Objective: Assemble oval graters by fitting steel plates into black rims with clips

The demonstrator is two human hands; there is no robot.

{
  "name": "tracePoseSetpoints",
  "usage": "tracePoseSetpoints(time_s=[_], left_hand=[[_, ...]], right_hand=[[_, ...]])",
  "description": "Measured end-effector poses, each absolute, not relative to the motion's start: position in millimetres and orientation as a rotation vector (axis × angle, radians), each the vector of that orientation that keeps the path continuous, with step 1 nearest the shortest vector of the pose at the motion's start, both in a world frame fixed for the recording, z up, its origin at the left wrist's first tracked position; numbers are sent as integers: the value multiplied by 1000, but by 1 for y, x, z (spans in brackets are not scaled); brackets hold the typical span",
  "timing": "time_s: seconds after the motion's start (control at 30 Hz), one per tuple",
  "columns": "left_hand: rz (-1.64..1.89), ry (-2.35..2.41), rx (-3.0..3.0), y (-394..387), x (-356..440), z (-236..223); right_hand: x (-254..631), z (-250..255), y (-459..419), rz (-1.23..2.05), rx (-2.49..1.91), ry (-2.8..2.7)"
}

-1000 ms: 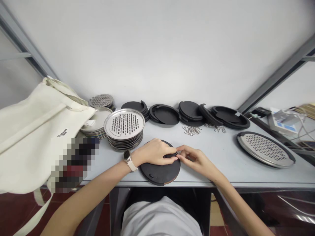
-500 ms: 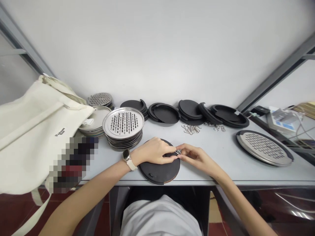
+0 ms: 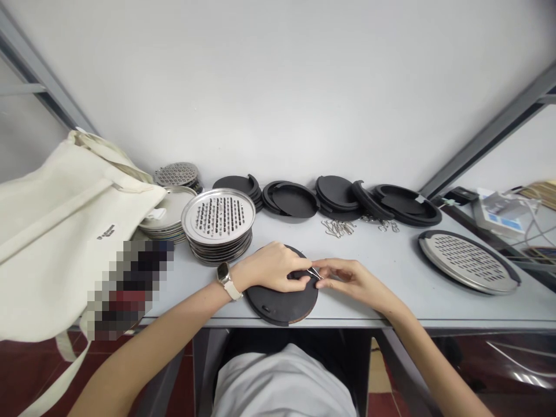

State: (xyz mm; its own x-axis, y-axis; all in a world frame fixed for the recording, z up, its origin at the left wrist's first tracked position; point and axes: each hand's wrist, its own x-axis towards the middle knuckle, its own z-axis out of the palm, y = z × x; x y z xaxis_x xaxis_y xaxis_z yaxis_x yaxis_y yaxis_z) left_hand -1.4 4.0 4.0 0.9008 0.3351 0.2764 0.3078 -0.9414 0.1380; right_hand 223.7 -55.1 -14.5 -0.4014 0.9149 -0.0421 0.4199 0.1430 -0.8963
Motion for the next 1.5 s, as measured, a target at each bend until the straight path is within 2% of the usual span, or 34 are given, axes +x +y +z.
tracePoseSetpoints(time_s=[1.5], left_hand=[[441, 519, 2988, 4, -1, 5]], right_hand=[[221, -1, -60, 1160, -1305, -1981]])
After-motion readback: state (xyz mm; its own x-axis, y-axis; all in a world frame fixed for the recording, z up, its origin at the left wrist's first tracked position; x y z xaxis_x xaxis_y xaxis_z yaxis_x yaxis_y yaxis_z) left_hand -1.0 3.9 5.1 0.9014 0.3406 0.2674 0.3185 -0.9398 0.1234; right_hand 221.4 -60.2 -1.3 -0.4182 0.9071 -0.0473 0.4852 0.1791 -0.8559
